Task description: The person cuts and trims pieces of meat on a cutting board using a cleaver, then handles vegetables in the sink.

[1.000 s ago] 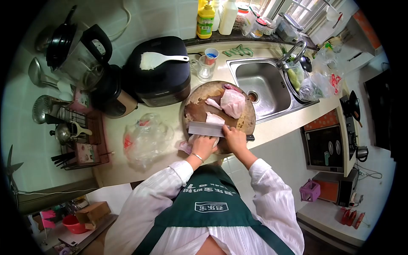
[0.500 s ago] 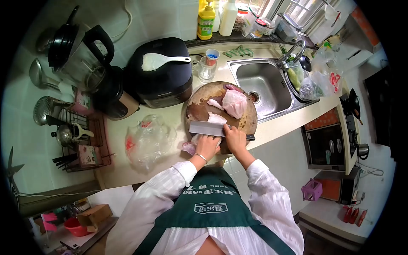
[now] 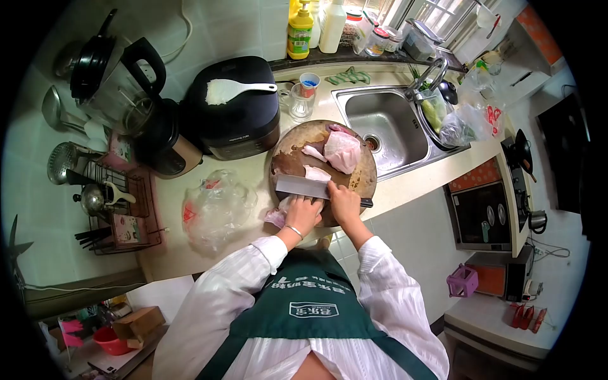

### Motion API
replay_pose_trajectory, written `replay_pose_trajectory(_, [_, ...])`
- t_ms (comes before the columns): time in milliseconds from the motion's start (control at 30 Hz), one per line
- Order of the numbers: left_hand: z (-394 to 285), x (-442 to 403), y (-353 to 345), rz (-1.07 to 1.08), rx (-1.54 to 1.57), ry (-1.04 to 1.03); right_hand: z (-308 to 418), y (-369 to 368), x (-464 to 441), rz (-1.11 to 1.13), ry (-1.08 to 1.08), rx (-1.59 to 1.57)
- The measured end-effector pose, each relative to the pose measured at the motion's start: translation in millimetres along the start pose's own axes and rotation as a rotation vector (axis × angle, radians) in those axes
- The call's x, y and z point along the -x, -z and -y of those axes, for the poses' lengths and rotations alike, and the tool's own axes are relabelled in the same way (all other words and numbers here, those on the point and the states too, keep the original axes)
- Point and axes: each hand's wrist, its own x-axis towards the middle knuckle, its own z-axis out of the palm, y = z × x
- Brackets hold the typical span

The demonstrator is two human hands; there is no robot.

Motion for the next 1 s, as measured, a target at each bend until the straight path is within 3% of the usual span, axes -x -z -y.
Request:
replay_pose_trajectory(133, [-0.2, -4.7, 2.2, -0.066, -0.048, -0.031, -10.3, 3.9, 0.7, 0.045, -0.054, -0.016])
replay_pose_trajectory(233, [-3.0, 0.8, -2.0, -0.024, -0.056, -0.014, 5.8, -5.6, -9.8, -0.023, 0.035, 0.025])
replay_pose_trajectory(333, [-1.6, -1.8, -0.7, 0.040, -0.045, -0.003, 1.9, 3.3, -5.4, 0.047, 0.004, -0.002])
replay_pose_trajectory(433, [0.7, -4.1, 3.1, -0.056, -0.042, -0.023, -15.0, 10.3, -0.4, 0.111, -0.057, -0.030])
replay_pose_trajectory(600, [-0.2, -2.3, -6.1, 0.075, -0.035, 0.046, 0.0, -11.7, -8.8, -0.012, 0.064, 0.051])
replay_pose_trajectory(1000, [0.9, -2.1, -1.6, 0.058, -0.036, -0.009, -10.6, -8.8, 1.0, -0.025, -0.019, 0.011])
